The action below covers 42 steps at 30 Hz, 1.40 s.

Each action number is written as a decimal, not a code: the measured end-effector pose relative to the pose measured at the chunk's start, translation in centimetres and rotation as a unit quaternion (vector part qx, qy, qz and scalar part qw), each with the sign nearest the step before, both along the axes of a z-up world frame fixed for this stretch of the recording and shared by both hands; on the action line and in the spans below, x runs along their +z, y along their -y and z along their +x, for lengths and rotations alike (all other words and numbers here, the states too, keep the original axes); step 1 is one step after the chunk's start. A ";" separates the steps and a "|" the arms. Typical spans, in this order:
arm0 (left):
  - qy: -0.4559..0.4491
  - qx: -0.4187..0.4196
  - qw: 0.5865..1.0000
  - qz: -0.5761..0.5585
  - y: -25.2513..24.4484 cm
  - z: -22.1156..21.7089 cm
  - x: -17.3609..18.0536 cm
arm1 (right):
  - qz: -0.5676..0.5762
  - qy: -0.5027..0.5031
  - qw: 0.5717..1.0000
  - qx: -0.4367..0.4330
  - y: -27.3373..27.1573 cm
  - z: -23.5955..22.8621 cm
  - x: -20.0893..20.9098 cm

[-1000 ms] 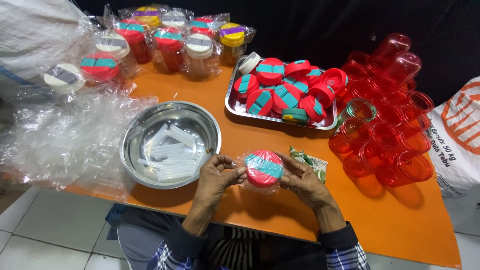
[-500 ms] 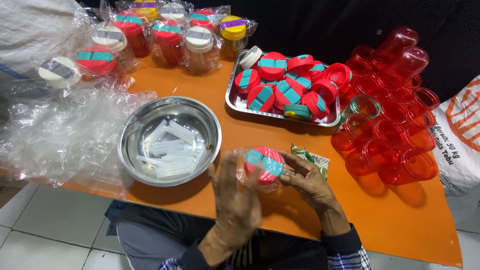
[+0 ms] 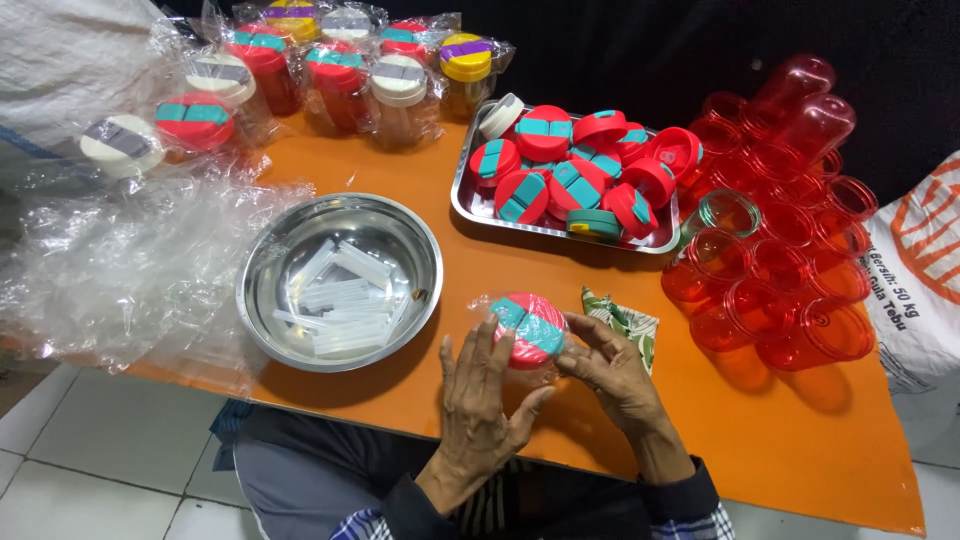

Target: Assembling plastic containers by attaching lids and wrapping them in plastic film for packaging.

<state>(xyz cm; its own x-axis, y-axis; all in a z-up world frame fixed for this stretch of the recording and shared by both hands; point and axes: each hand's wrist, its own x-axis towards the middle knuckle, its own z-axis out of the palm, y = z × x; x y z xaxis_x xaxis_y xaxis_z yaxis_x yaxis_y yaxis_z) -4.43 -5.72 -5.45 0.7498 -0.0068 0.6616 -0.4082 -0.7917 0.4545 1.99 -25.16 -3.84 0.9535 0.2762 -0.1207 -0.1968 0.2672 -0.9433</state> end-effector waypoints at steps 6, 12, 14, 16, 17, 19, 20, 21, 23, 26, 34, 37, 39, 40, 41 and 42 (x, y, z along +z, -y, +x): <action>-0.004 -0.073 0.986 -0.150 -0.3 1.2 2.9 | -0.164 0.101 0.979 0.066 0.7 -2.1 0.2; -0.056 -0.187 0.966 -0.172 -3.0 2.6 3.7 | -0.290 0.249 0.917 0.117 2.5 -1.4 4.9; -0.068 -0.209 0.956 -0.194 -3.4 3.2 3.6 | -0.320 0.300 0.890 0.127 1.8 -0.4 5.3; -0.080 -0.226 0.946 -0.219 -3.7 3.4 3.5 | -0.348 0.350 0.858 0.144 0.8 0.6 5.7; -0.092 -0.244 0.938 -0.228 -3.9 3.4 3.6 | -0.381 0.411 0.811 0.168 0.1 1.1 5.7; -0.104 -0.262 0.930 -0.236 -4.3 3.5 4.0 | -0.411 0.469 0.758 0.191 -1.1 1.6 5.9; -0.124 -0.284 0.909 -0.278 -4.5 3.6 4.3 | -0.456 0.458 0.734 0.207 -1.5 1.7 6.0; -0.146 -0.305 0.885 -0.320 -4.7 3.5 4.5 | -0.501 0.444 0.708 0.225 -2.0 1.7 6.0; -0.155 -0.324 0.865 -0.351 -5.0 3.6 4.2 | -0.506 0.458 0.699 0.215 -2.5 1.6 6.3; -0.158 -0.333 0.837 -0.405 -4.8 3.4 3.8 | -0.507 0.493 0.683 0.181 -2.5 1.8 4.5; -0.049 -0.124 0.954 -0.270 -2.3 0.6 3.9 | -0.628 0.509 0.588 -0.001 -4.8 -0.9 2.3; -0.068 -0.051 0.968 -0.234 -1.6 0.6 3.9 | -0.661 0.488 0.567 -0.055 -5.9 -2.4 2.4; -0.106 -0.030 0.948 -0.297 -1.5 1.1 3.8 | -0.701 0.475 0.524 -0.091 -6.3 -3.1 2.4; -0.105 -0.030 0.949 -0.297 -1.6 1.2 3.9 | -0.701 0.475 0.524 -0.091 -6.0 -3.2 2.3; -0.130 -0.031 0.938 -0.319 -1.6 1.4 4.0 | -0.700 0.467 0.535 -0.076 -5.7 -3.2 2.2; -0.155 -0.032 0.927 -0.341 -1.7 1.6 4.1 | -0.698 0.458 0.547 -0.062 -5.4 -3.3 2.2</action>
<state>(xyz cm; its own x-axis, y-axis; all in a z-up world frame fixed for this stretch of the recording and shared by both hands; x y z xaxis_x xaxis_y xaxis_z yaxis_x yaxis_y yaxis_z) -2.85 -4.06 -1.36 0.9169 0.2826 0.2818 -0.2111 -0.2556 0.9434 -1.28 -19.80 -1.69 0.7915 0.4514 0.4120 0.4674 -0.8814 0.0678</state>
